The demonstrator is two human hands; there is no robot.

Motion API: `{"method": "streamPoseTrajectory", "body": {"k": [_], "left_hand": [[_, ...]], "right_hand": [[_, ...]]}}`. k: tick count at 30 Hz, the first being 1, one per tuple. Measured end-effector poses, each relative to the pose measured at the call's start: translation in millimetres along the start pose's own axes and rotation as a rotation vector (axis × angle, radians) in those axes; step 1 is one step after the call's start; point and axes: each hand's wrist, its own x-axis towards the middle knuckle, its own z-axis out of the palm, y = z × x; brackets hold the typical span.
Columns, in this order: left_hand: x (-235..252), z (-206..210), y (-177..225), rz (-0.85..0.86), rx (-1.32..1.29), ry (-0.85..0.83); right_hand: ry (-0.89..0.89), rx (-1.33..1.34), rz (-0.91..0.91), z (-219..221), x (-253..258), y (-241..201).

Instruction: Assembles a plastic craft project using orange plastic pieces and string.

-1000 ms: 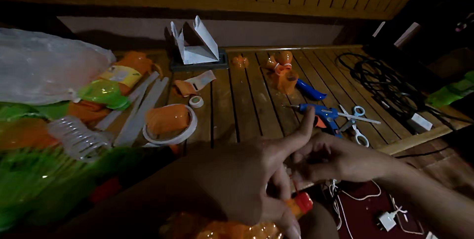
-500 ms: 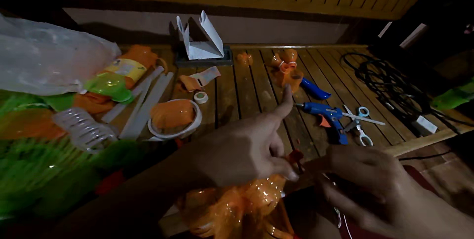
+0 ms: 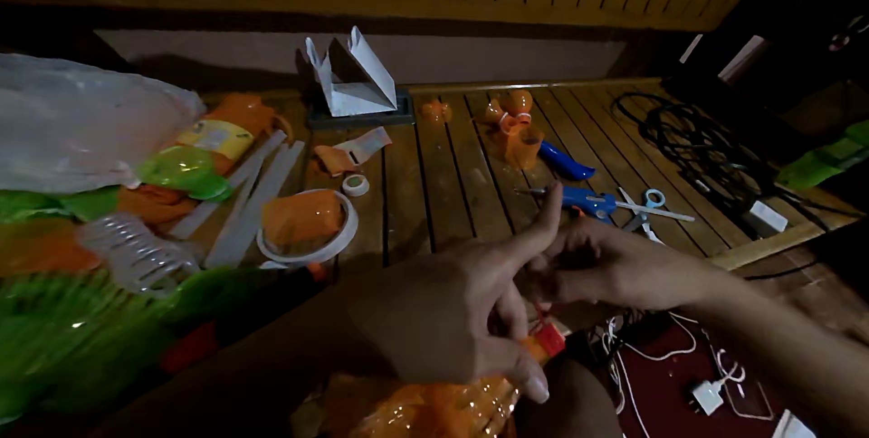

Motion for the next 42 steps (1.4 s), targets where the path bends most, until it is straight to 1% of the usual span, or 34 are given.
{"method": "streamPoseTrajectory", "body": {"k": [3, 6, 8, 10, 11, 13, 15, 18, 21, 25, 29, 36, 40, 42], "left_hand": [[0, -3, -2, -0.106, 0.064, 0.059], [3, -10, -3, -0.198, -0.030, 0.079], [2, -11, -1, -0.202, -0.050, 0.113], [-1, -12, 0, -0.156, -0.059, 0.151], [-2, -12, 1, -0.127, -0.058, 0.165], [-4, -11, 3, -0.077, -0.053, 0.167], [-3, -10, 5, -0.027, -0.071, 0.145], [-3, -8, 6, 0.040, -0.073, 0.064], [-6, -6, 5, 0.133, -0.023, 0.036], [-4, -7, -2, 0.181, -0.016, 0.061], [-3, -10, -2, 0.114, -0.083, 0.097], [2, -11, -10, 0.177, -0.186, 0.113], [6, -13, -13, 0.204, -0.242, 0.072], [6, -13, -14, 0.220, -0.258, 0.086]], "right_hand": [[0.082, -0.123, -0.080, 4, 1, -18], [0.202, -0.304, -0.279, 13, -12, -15], [0.261, -0.481, -0.428, 19, -23, -6], [0.315, -0.622, -0.514, 23, -33, 6], [0.337, -0.633, -0.532, 24, -37, 12], [0.355, -0.524, -0.524, 26, -41, 27], [0.323, -0.308, -0.480, 26, -41, 38], [0.167, -0.017, -0.363, 19, -39, 44], [0.059, 0.100, -0.309, 15, -29, 48], [0.077, 0.136, -0.315, 17, -22, 48], [0.162, 0.144, -0.337, 19, -21, 52], [0.293, 0.113, -0.365, 11, -21, 58], [0.361, 0.105, -0.372, 13, -25, 58], [0.389, 0.098, -0.370, 14, -27, 58]]}}
